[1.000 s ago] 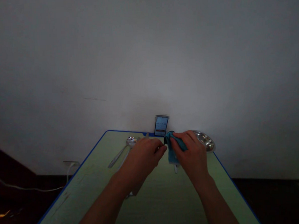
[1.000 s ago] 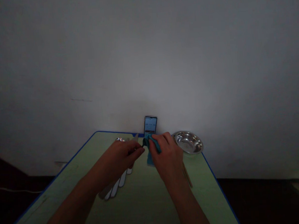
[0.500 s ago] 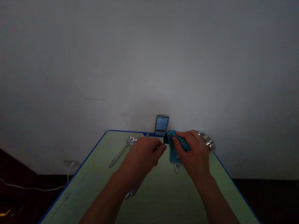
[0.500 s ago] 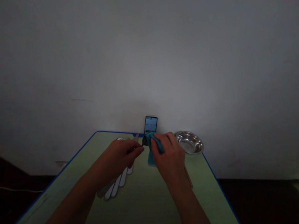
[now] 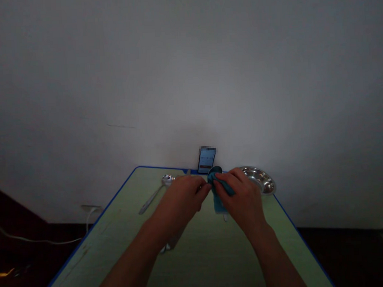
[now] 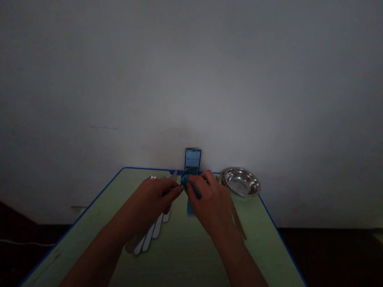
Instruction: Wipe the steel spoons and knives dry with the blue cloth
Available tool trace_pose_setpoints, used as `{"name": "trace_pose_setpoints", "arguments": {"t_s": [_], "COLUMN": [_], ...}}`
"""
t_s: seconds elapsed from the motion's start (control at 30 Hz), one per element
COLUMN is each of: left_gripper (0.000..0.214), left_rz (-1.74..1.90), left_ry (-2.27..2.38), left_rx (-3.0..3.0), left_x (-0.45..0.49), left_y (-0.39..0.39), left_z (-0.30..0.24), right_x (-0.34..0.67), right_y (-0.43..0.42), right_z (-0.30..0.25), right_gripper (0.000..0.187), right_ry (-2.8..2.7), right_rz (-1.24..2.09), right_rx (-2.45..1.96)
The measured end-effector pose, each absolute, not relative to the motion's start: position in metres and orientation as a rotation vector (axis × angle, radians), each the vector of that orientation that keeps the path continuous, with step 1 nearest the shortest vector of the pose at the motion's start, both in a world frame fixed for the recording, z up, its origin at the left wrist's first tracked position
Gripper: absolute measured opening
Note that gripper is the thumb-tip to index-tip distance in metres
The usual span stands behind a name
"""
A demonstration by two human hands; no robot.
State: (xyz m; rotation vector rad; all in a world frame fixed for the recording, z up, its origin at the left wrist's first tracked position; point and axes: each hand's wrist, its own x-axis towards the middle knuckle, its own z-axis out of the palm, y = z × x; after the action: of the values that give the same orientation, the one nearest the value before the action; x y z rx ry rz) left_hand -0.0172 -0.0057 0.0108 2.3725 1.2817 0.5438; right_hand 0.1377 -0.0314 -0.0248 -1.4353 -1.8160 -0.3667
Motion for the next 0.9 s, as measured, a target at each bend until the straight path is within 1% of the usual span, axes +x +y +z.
{"name": "trace_pose_setpoints", "arguments": {"t_s": [0.4,0.9], "left_gripper": [0.033,0.034], "left_rz": [0.499,0.555], "left_ry": [1.306,1.283], "left_rx": [2.379,2.359], "left_x": [-0.0175,-0.02], "left_y": [-0.0086,-0.0074], "left_z": [0.0136,0.0108], "right_x": [0.141,0.142], "right_y": [-0.0282,-0.0277], "right_z": [-0.0265,-0.0269], "right_gripper": [0.013,0.015], "right_ry": [-1.806,-1.67], "right_rz": [-0.417,-0.404], "right_rx": [-1.456,-1.47]}}
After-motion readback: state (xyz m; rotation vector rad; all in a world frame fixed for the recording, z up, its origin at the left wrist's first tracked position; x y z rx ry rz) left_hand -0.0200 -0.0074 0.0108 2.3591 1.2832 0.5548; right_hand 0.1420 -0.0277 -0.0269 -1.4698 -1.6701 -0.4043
